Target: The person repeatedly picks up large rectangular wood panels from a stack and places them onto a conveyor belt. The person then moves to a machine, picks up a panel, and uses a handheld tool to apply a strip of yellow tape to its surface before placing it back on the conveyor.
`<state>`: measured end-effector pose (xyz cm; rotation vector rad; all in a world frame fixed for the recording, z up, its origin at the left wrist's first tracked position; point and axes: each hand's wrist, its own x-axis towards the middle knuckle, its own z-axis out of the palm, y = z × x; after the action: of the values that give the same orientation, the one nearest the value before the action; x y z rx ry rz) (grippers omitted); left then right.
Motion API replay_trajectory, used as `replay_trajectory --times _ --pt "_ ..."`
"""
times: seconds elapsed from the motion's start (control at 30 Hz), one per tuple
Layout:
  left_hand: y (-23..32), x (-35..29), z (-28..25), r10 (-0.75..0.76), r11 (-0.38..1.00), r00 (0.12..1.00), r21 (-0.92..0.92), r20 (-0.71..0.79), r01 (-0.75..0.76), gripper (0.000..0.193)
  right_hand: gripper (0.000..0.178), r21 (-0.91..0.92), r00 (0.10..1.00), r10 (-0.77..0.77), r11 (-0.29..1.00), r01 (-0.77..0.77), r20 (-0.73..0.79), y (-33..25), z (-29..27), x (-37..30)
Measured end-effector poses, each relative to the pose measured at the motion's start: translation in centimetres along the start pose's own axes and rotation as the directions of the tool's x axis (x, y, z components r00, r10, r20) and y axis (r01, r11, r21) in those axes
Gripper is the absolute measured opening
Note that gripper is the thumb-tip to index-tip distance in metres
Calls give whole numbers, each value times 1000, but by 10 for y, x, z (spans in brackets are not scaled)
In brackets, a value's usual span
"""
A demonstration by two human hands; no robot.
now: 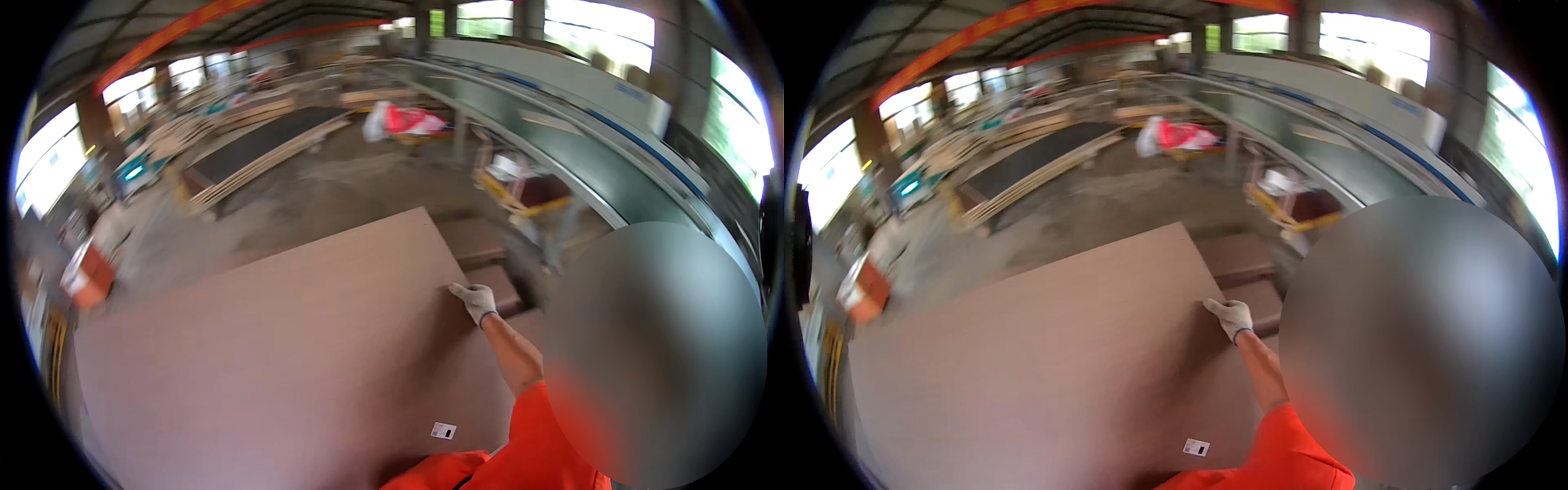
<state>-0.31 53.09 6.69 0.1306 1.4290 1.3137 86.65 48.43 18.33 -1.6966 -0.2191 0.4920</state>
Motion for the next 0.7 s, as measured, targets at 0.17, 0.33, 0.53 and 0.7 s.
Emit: replay_trajectory --times 0.17,0.33,0.53,0.7 --pt "-7 74 125 -88 957 992 283 92 59 64 49 -82 911 70 990 -113 -407 -3 -145 -44" --pt "7 165 196 -265 938 905 306 332 163 54 40 35 879 133 991 -132 -458 -7 -167 -93" --pt "-77 206 289 -335 941 901 151 277 304 49 44 -132 809 -11 988 -82 -588 5 -219 -138" --pt "-106 212 288 -308 929 947 186 -87 319 47 48 -277 787 -105 957 -86 -607 2 -195 -117"
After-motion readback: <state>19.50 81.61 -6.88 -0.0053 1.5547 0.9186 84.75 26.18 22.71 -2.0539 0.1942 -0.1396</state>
